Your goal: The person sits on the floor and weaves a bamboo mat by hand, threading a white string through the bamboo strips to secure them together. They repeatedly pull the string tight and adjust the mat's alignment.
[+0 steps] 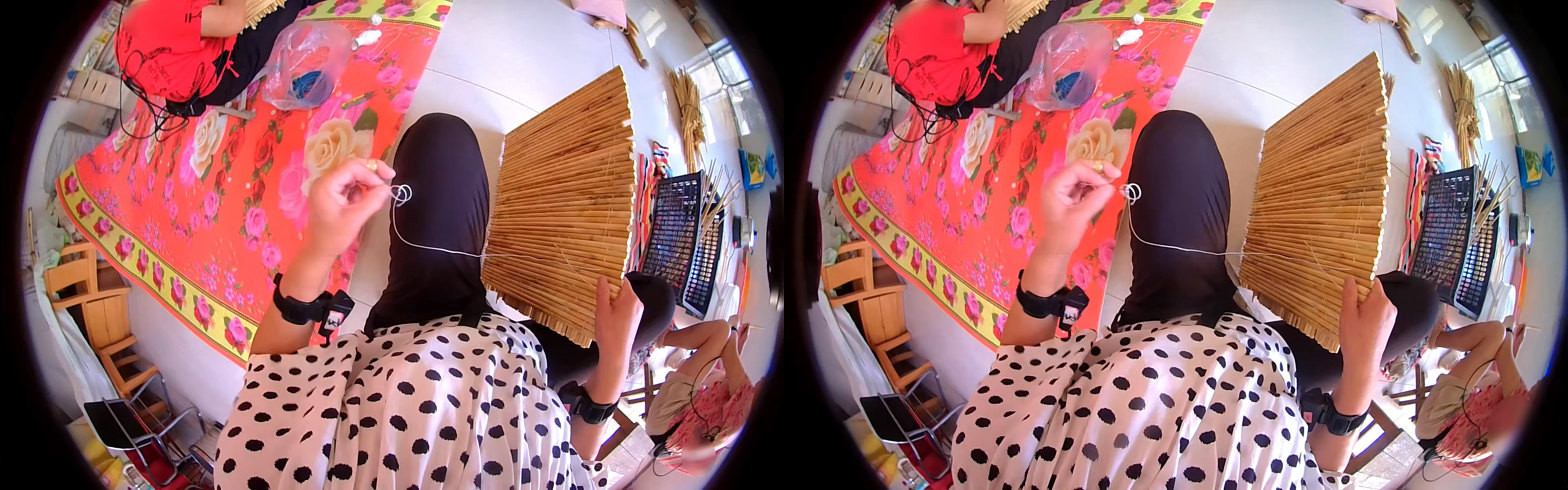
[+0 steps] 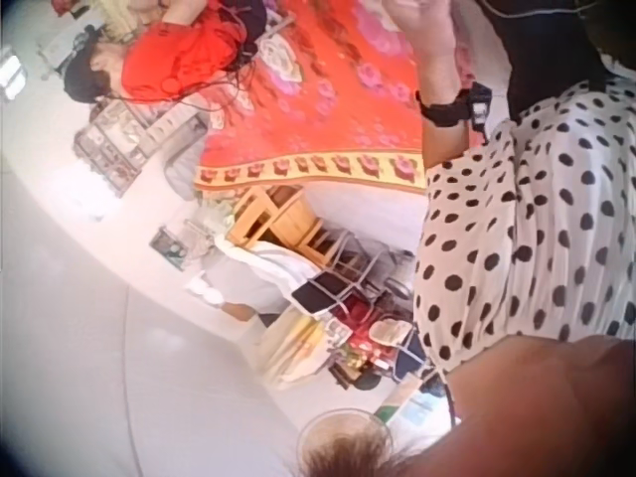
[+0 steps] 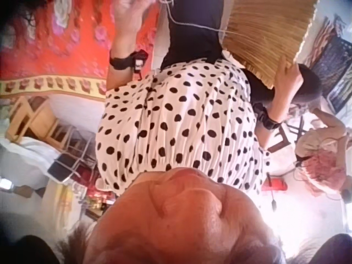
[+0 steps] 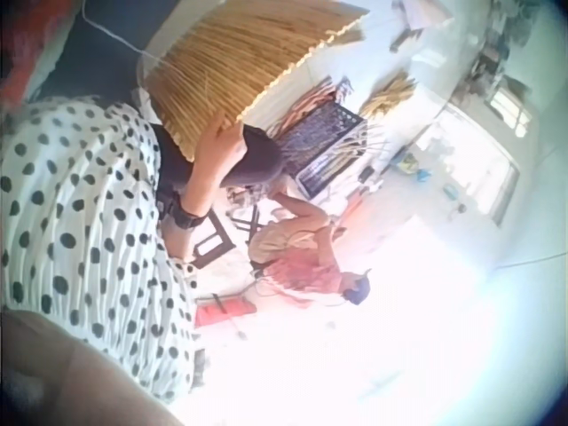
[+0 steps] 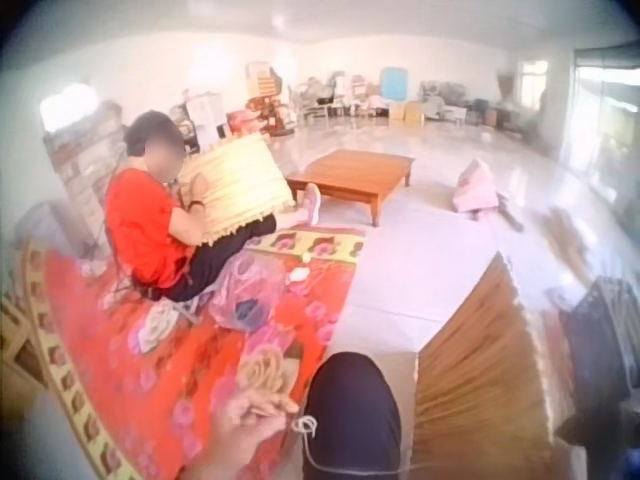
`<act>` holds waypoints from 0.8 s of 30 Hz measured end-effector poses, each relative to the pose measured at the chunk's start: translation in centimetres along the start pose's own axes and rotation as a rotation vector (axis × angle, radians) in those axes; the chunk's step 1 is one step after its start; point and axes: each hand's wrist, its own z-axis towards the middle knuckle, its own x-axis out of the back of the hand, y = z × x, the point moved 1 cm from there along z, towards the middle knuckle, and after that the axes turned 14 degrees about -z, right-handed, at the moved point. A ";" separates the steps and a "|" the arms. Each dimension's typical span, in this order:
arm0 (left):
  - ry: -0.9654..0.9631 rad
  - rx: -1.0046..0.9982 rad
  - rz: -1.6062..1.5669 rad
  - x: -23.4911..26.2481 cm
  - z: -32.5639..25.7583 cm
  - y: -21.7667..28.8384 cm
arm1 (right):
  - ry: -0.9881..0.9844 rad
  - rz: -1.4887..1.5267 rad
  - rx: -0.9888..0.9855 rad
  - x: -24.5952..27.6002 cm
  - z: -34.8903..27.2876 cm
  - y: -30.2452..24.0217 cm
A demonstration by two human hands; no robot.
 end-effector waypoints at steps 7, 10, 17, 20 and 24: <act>-0.226 -0.018 -0.547 -1.0 1.9 5.0 | 0.000 0.015 0.004 0.1 0.0 0.1; -0.224 -0.037 -0.410 -2.5 2.5 6.0 | -0.001 -0.003 0.002 0.0 0.0 0.3; -0.403 -0.032 0.330 -2.8 5.7 7.1 | 0.000 -0.070 -0.019 -0.3 -0.1 0.2; -0.325 -0.161 -0.082 -2.8 6.9 7.3 | 0.005 -0.097 -0.024 -0.5 -0.4 0.3; -0.294 -0.045 -0.403 -3.7 8.4 7.2 | 0.044 -0.018 -0.059 -0.8 -0.7 0.6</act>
